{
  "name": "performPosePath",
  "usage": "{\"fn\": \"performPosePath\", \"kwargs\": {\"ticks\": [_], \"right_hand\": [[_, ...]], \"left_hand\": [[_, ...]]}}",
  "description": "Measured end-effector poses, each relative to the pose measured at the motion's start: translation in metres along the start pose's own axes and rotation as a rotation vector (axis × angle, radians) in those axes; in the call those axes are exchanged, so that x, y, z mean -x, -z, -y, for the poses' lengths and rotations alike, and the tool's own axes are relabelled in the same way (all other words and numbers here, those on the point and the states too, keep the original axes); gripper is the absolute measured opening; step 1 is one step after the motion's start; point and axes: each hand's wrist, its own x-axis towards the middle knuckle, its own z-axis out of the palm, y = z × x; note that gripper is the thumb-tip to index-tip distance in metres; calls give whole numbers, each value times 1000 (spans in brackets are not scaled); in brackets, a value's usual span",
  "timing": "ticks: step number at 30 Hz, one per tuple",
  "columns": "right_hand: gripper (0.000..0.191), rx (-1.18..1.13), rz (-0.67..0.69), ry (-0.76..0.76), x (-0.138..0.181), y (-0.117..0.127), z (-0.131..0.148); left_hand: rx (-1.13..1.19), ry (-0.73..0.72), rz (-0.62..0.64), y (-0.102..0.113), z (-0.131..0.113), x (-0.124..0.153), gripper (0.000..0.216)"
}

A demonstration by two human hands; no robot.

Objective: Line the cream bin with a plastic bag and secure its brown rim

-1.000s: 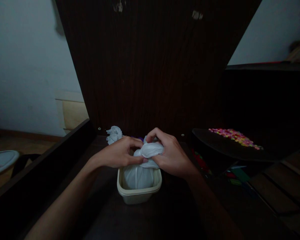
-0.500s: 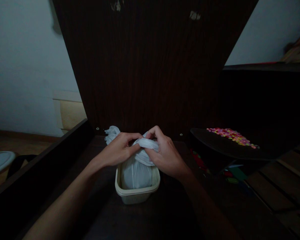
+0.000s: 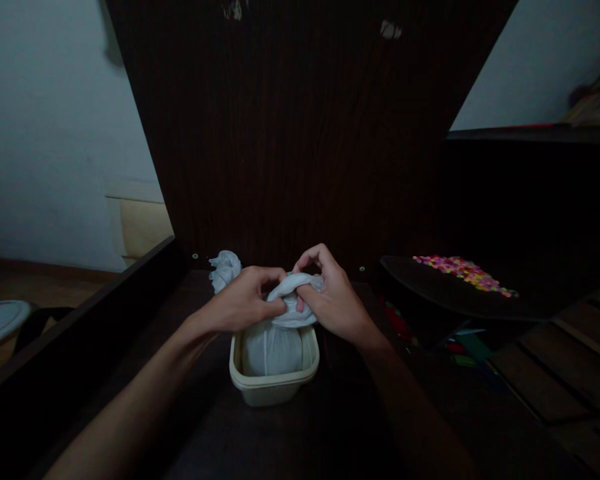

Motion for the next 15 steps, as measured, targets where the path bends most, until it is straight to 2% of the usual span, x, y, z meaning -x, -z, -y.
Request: {"fn": "performPosePath", "kwargs": {"ticks": [3, 7, 10, 12, 15], "right_hand": [[25, 22, -12, 25, 0, -1, 0], [31, 15, 95, -32, -2, -2, -6], [31, -128, 155, -98, -6, 0, -12], [29, -215, 143, -95, -9, 2, -15], [28, -262, 140, -70, -11, 5, -13]], "left_hand": [[266, -7, -38, -2, 5, -4, 22], [471, -6, -143, -3, 8, -4, 55], [558, 41, -36, -2, 5, -3, 59], [599, 56, 40, -2, 3, -1, 60], [622, 57, 88, -2, 2, -1, 60]]}}
